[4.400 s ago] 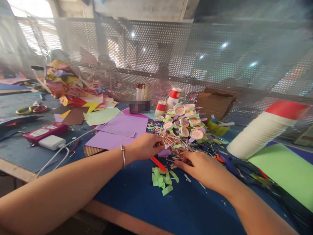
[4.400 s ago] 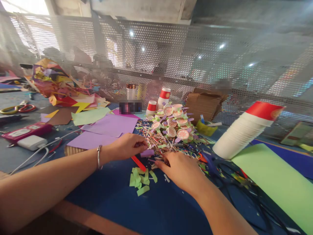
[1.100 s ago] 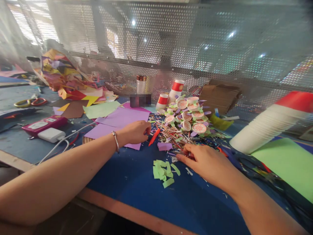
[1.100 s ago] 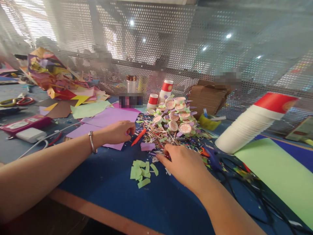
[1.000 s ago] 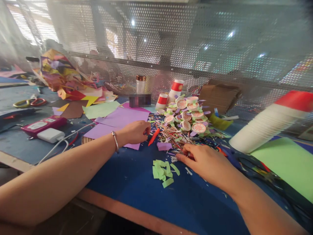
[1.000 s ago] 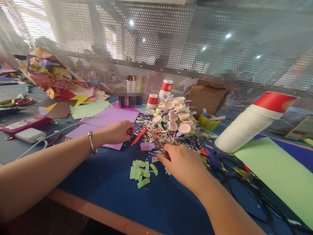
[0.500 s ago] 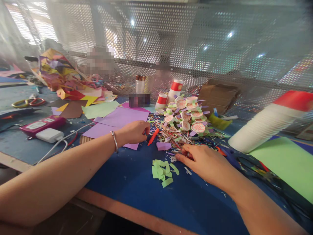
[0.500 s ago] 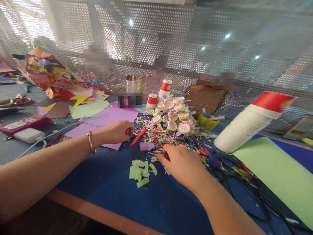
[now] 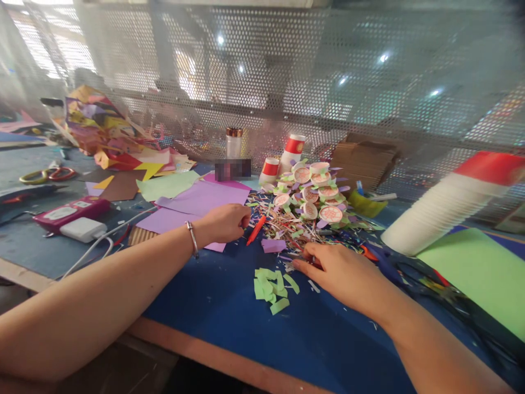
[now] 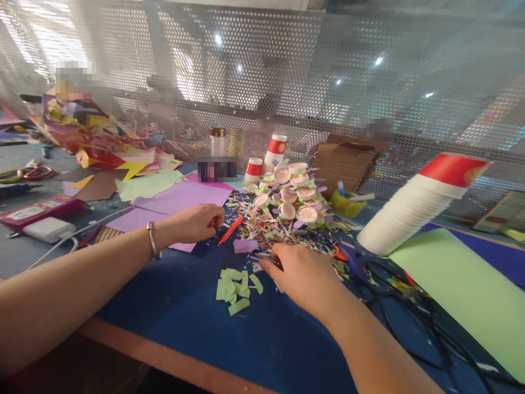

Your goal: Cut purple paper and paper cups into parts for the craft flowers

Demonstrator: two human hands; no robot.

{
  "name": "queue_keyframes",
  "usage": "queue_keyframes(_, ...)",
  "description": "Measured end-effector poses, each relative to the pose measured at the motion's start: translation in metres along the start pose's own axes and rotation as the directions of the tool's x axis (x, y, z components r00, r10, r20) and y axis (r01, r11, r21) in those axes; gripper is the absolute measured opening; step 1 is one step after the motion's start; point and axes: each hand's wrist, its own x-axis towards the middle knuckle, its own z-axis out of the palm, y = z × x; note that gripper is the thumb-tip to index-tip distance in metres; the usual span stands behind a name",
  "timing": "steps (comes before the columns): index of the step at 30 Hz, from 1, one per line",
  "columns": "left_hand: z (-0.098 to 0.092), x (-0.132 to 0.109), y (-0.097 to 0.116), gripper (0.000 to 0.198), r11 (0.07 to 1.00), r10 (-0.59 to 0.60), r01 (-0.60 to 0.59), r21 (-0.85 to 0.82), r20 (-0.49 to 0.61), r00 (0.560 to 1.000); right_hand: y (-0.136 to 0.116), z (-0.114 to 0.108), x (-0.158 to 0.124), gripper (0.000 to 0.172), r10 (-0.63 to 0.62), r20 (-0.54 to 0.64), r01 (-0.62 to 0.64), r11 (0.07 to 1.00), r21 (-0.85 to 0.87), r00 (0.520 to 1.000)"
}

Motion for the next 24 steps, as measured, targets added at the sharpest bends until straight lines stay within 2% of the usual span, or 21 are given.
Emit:
queue_keyframes(5,-0.001,-0.002,0.002,0.021,1.000,0.005,-0.005,0.000,0.008,1.000,0.000,0.001,0.001,0.031,-0.009,-0.003,0.009,1.000,-0.007,1.000)
queue_keyframes(15,-0.003,-0.005,0.013,0.018,0.994,0.093,-0.094,-0.061,-0.005,0.996,0.000,0.000,0.000,0.029,-0.001,0.021,0.001,1.000,-0.001,1.000)
queue_keyframes(24,-0.006,-0.006,0.020,0.016,0.981,0.112,-0.121,-0.152,-0.070,0.991,0.002,0.002,0.000,0.029,-0.016,0.014,0.016,1.000,0.006,1.000)
